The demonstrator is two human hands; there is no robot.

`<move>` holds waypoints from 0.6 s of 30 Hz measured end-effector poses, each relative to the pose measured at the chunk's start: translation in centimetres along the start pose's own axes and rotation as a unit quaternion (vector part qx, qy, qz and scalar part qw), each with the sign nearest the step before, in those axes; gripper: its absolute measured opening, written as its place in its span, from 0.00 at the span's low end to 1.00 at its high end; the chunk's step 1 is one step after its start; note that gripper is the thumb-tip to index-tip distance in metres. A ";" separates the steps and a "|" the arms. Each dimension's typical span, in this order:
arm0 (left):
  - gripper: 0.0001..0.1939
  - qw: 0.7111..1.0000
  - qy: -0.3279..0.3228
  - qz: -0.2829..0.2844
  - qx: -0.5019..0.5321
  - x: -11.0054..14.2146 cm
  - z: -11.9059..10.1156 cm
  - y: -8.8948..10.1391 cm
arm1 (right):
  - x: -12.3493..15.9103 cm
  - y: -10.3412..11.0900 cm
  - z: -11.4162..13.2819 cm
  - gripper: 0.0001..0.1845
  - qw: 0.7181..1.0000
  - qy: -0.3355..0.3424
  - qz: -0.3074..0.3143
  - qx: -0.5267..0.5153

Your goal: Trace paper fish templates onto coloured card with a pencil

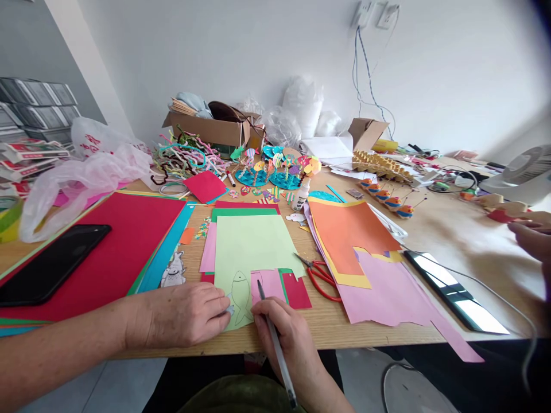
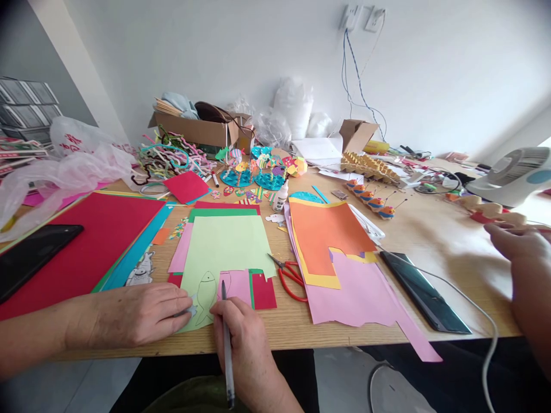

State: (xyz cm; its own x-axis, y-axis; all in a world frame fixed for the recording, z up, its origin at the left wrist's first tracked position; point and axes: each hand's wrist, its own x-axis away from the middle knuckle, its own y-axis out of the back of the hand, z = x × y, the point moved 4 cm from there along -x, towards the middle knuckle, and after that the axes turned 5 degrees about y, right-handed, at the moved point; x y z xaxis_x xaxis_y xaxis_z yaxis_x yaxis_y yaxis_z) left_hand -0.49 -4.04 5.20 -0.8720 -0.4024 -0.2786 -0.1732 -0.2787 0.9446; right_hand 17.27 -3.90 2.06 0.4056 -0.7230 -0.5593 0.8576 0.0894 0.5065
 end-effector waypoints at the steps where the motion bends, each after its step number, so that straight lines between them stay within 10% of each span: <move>1: 0.08 1.000 -0.019 0.001 0.000 -0.1 -0.2 0.2 | 0.0 0.0 0.0 0.10 1.000 0.001 -0.001 0.000; 11: 0.16 0.987 0.101 -0.045 0.119 -0.5 2.3 0.9 | 0.1 0.0 -0.3 0.11 1.000 -0.003 -0.015 -0.006; 18: 0.19 0.887 0.241 0.036 0.392 -2.2 4.7 1.1 | -1.4 1.1 0.0 0.08 0.996 -0.026 -0.080 -0.022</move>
State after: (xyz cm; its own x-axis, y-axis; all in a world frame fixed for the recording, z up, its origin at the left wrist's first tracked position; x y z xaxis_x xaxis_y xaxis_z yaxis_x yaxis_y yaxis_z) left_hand -0.92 0.64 7.66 -0.6291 -0.7736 -0.0762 -0.5547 0.3781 0.7411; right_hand 17.64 -2.83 3.38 0.2468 -0.7653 -0.5945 0.9232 -0.0009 0.3844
